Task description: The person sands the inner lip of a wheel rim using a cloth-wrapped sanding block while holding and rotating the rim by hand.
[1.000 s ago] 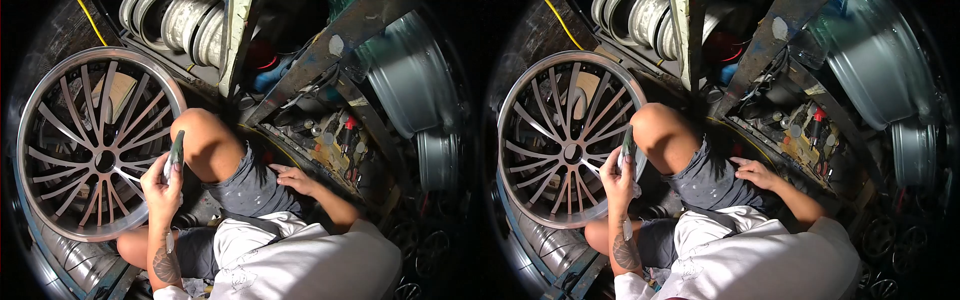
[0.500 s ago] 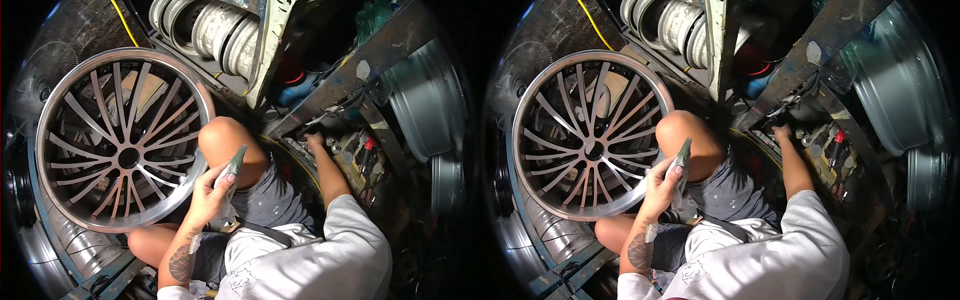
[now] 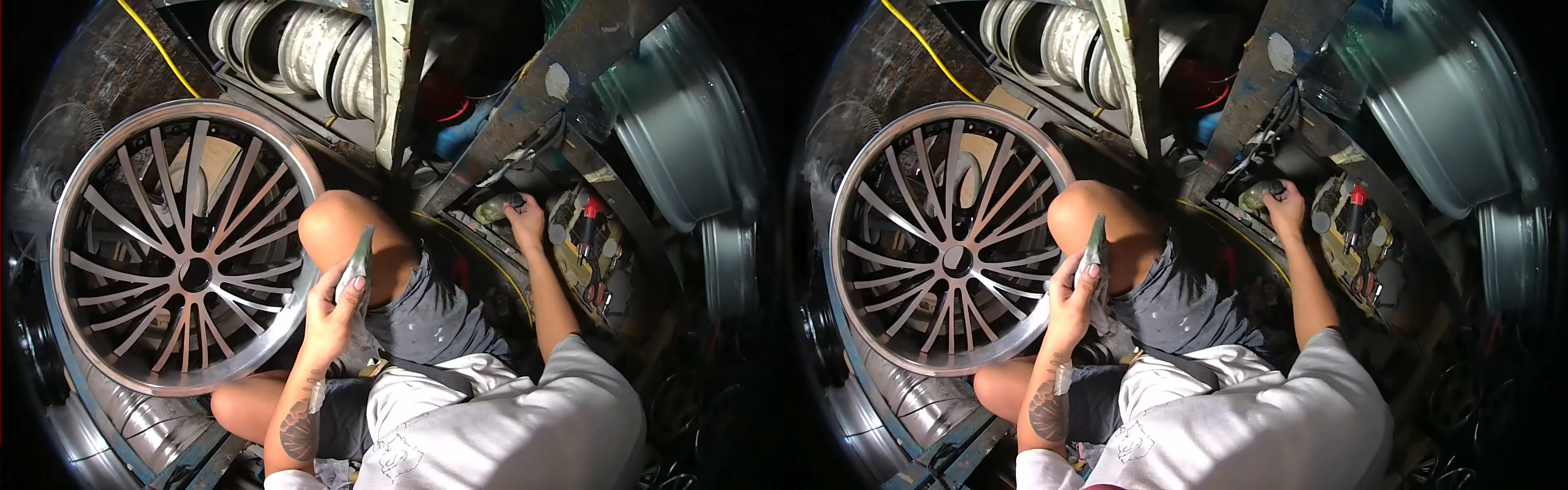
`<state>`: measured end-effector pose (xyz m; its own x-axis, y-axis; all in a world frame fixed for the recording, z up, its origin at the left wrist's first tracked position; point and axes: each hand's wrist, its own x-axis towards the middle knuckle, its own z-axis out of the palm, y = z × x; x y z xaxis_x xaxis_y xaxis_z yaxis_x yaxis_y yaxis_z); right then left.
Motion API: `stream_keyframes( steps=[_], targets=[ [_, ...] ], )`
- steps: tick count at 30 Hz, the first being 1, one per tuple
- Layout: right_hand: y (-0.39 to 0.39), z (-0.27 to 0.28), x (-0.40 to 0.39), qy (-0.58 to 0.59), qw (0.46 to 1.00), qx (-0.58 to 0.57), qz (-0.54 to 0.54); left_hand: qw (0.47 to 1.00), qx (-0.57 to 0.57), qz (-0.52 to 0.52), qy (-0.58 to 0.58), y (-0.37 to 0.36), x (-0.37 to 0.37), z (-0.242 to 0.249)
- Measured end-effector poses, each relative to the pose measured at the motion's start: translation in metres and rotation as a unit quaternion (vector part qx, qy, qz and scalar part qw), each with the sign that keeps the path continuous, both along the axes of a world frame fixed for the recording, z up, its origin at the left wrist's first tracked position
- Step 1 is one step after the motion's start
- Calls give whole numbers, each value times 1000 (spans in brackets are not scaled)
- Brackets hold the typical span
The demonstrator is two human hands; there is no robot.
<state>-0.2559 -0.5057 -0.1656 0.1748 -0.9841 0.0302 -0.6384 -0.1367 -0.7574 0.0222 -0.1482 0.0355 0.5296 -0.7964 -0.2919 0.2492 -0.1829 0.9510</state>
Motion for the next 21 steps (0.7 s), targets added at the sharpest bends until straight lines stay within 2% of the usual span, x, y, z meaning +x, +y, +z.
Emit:
stream_keyframes(
  steps=[3, 6, 8, 10, 13, 16, 17, 20, 21],
  targets=[
    [12, 40, 4, -86, 991, 105, 0, 1000, -8, 8, -7, -3, -2, 4],
    [12, 8, 6, -33, 995, 80, 57, 999, -4, 5, -39, -1, -4, 0],
    [10, -16, 13, -40, 994, 68, 76, 999, -6, 10, -50, -1, -5, 2],
    [13, -4, 26, 11, 997, 37, 67, 999, -5, 21, -50, -1, -7, 4],
    [22, -12, 41, -39, 993, 111, 26, 998, 9, 15, -57, -1, -6, -1],
    [20, -47, 42, -24, 995, 77, 50, 998, 14, -12, -61, -3, -5, 8],
    [23, -53, 38, 17, 992, 111, 50, 999, 13, -16, -45, -5, -4, 10],
    [34, -45, 35, 5, 987, 140, 74, 1000, -5, -26, 10, -18, -3, 17],
    [41, -24, 37, -14, 981, 165, 98, 999, -19, -26, 32, -28, -8, 20]
  ],
)
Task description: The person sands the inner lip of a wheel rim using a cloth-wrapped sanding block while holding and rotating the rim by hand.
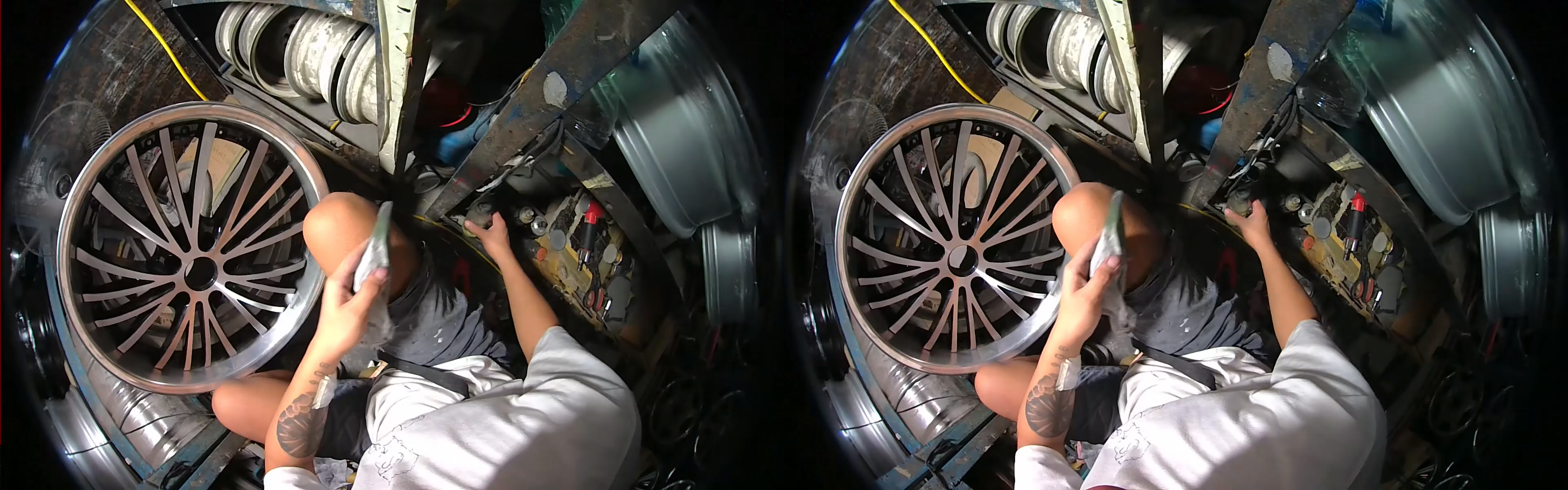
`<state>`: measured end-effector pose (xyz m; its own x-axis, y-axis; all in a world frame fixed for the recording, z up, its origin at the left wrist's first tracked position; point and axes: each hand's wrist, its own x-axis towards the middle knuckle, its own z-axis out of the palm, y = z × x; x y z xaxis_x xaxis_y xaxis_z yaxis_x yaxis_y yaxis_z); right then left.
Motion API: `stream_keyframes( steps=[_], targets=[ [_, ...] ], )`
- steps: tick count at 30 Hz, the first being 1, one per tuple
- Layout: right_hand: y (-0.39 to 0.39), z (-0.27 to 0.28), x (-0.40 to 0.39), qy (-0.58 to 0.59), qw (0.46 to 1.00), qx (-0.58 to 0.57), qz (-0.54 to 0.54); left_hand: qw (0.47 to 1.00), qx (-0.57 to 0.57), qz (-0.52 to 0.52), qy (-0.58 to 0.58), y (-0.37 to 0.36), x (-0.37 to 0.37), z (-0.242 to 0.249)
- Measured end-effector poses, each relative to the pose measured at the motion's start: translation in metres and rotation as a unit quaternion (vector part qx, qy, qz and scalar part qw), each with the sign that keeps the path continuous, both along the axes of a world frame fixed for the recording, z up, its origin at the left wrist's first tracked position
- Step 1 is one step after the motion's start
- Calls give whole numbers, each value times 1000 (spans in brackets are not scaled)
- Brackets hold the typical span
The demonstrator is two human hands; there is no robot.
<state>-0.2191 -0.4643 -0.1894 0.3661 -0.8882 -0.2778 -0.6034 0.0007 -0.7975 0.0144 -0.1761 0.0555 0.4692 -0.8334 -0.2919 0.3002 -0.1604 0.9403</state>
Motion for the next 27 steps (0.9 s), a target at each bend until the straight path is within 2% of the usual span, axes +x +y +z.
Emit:
stream_keyframes(
  steps=[2, 5, 7, 8, 9, 11, 14, 15, 16, 19, 22, 27],
  targets=[
    [7, 13, -2, -21, 999, -13, 33, 999, -14, -7, 44, -21, -15, 11],
    [30, 91, 3, -58, 993, -38, 93, 997, -31, -9, 64, -54, -50, -5],
    [34, 117, 3, -74, 982, -90, 151, 999, 31, -9, 26, -70, -74, -18],
    [30, 119, -2, -108, 974, -89, 179, 997, 0, 22, -71, -76, -88, -40],
    [30, 129, -1, -107, 972, -94, 188, 996, 28, 8, -86, -78, -89, -27],
    [34, 164, -1, -103, 968, -103, 204, 985, -11, 5, -171, -80, -91, -36],
    [35, 212, -2, -9, 954, -185, 235, 969, -19, 6, -245, -77, -86, -34],
    [36, 227, 0, 33, 947, -205, 244, 973, -8, -1, -230, -76, -86, -28],
    [35, 233, -1, 27, 942, -228, 245, 970, -9, 3, -241, -75, -87, -29],
    [37, 256, -3, 80, 935, -226, 262, 969, -5, 14, -248, -76, -90, -26],
    [46, 281, 2, 181, 927, -208, 253, 962, -10, 25, -270, -79, -93, -29],
    [54, 297, 5, 275, 897, -211, 273, 963, 12, 30, -269, -80, -94, -27]
  ],
)
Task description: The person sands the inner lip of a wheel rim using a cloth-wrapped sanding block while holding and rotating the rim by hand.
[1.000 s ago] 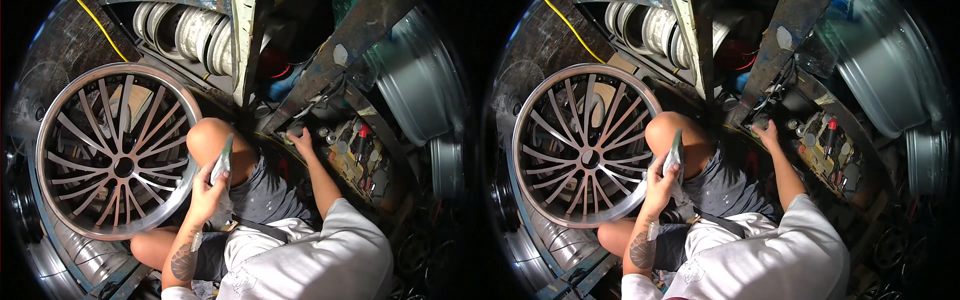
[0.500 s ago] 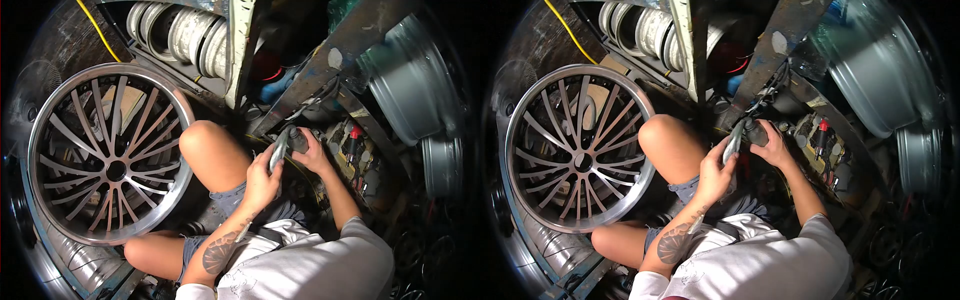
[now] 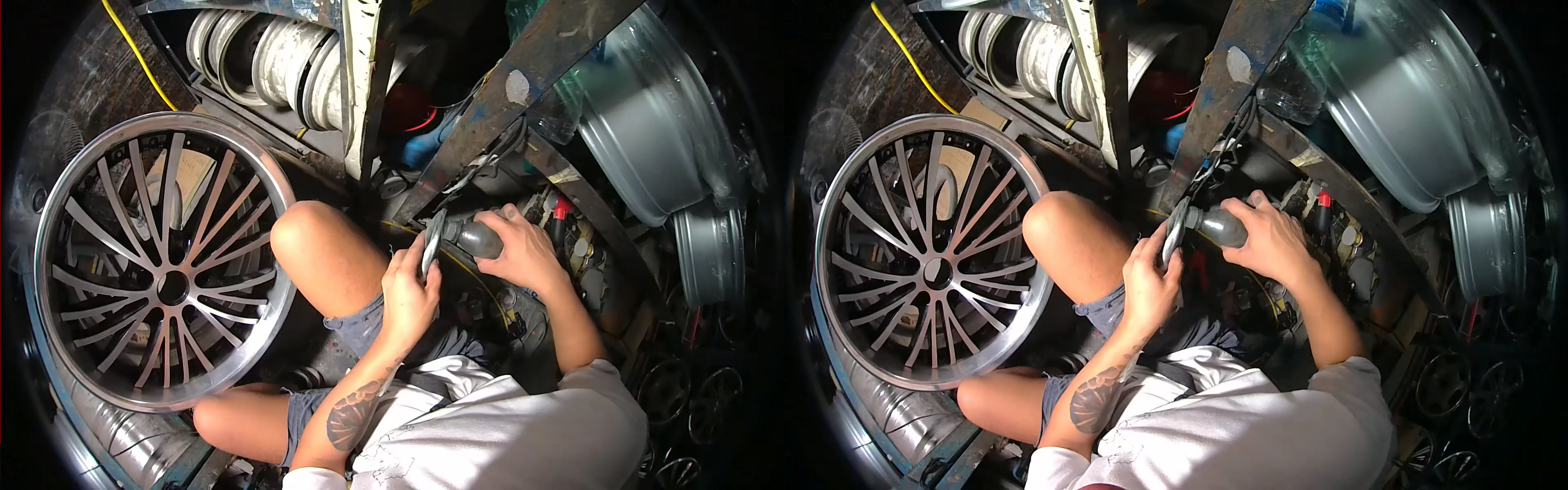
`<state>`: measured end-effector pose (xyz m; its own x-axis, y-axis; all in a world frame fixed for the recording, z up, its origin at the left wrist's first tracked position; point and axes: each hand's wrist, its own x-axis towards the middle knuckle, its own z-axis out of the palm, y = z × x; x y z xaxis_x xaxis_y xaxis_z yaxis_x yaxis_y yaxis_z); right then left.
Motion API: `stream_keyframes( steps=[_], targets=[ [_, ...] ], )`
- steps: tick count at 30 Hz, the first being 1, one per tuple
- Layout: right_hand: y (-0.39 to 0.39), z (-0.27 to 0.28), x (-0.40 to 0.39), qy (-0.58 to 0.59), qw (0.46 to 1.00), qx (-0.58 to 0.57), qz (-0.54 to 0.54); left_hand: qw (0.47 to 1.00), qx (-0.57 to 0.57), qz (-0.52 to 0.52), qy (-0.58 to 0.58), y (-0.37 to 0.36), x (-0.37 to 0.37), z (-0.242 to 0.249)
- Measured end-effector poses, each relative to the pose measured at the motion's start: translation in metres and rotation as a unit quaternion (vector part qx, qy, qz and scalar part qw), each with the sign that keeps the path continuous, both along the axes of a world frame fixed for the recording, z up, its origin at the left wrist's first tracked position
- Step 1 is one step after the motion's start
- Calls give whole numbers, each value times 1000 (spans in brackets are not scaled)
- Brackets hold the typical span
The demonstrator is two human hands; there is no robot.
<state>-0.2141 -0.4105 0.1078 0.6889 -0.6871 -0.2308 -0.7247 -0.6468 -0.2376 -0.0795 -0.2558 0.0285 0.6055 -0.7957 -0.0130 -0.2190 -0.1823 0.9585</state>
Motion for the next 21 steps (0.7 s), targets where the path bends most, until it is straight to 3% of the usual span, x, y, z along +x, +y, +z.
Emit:
stream_keyframes(
  steps=[6, 15, 18, 21],
  targets=[
    [3, 15, 4, 55, 998, -41, -13, 999, -19, -2, -43, -2, -4, -8],
    [4, 35, 11, 110, 993, -48, 10, 999, 10, -24, 37, 0, 2, -10],
    [-6, 28, 9, 77, 996, -46, -5, 988, 42, -58, 137, 0, 9, -6],
    [-23, 4, -5, -43, 999, 7, 9, 941, -2, -77, 329, 1, 17, -13]
  ],
)
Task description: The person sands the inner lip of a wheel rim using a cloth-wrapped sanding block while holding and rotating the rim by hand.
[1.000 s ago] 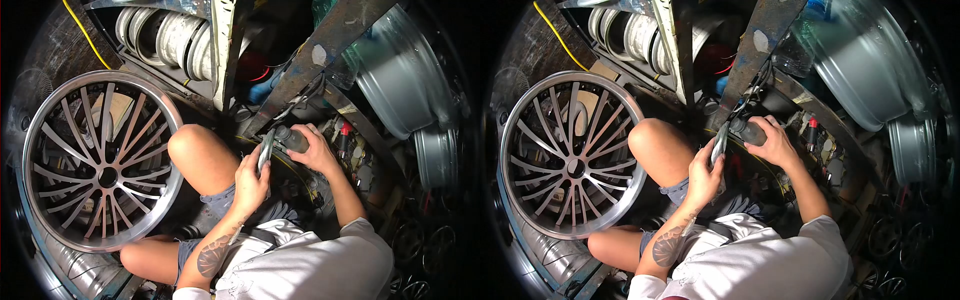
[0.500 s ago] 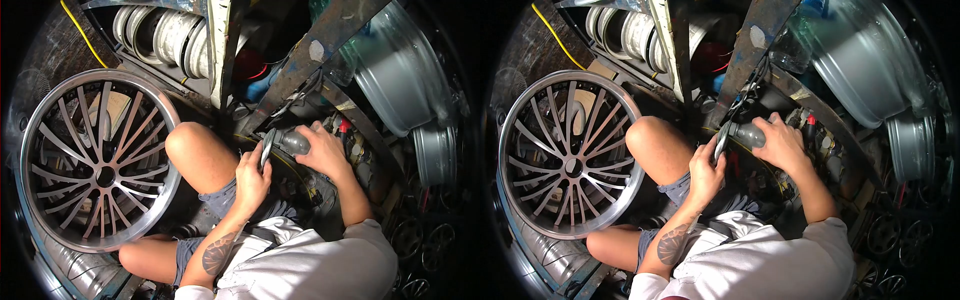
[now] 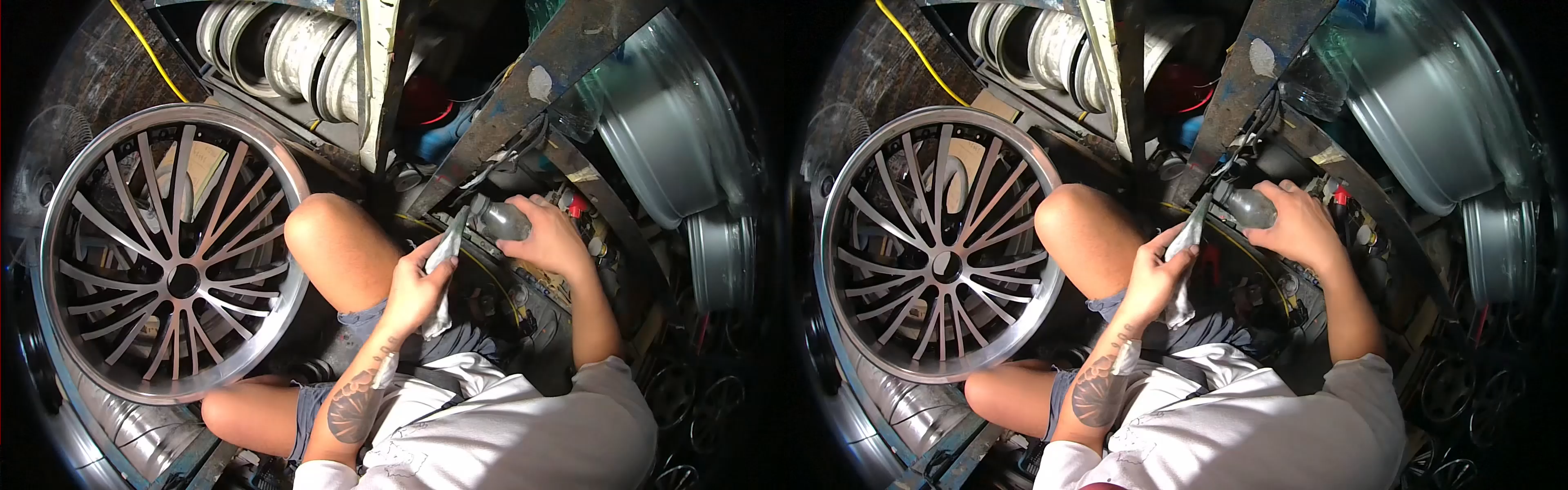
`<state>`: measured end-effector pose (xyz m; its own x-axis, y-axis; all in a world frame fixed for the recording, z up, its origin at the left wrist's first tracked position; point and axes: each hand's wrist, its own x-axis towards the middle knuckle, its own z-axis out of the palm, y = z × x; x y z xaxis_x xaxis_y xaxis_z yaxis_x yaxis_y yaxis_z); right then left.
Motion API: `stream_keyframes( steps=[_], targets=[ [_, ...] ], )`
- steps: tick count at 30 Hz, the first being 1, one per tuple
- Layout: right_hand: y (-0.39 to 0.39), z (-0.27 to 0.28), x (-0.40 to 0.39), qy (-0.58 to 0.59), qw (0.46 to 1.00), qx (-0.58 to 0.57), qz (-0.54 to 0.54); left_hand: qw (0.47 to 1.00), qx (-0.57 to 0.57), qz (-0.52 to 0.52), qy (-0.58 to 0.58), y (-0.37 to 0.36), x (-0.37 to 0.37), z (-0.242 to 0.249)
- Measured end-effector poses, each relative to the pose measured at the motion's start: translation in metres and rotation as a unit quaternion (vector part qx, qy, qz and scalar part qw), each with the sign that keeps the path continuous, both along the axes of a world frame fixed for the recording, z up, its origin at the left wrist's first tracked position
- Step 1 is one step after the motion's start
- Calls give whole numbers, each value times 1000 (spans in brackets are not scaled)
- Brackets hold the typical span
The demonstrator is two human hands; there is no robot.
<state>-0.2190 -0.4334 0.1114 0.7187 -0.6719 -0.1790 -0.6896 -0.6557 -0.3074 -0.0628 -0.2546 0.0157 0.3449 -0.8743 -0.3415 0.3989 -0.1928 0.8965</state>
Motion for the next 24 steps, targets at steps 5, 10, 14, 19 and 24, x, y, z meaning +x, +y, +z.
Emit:
stream_keyframes(
  steps=[5, 10, 14, 19, 24],
  targets=[
    [-37, -96, -28, -132, 956, 236, -114, 980, -31, -147, 128, 15, 21, 9],
    [-66, -217, -57, -231, 901, 261, -260, 941, -60, -302, 137, 22, 25, 9],
    [-82, -309, -60, -327, 880, 168, -302, 925, -85, -350, 122, 18, 24, 5],
    [-90, -346, -40, -262, 904, 86, -327, 920, -76, -351, 158, 18, 27, 6],
    [-118, -414, -40, -185, 895, 101, -394, 920, -58, -332, 200, 16, 30, 8]
  ],
)
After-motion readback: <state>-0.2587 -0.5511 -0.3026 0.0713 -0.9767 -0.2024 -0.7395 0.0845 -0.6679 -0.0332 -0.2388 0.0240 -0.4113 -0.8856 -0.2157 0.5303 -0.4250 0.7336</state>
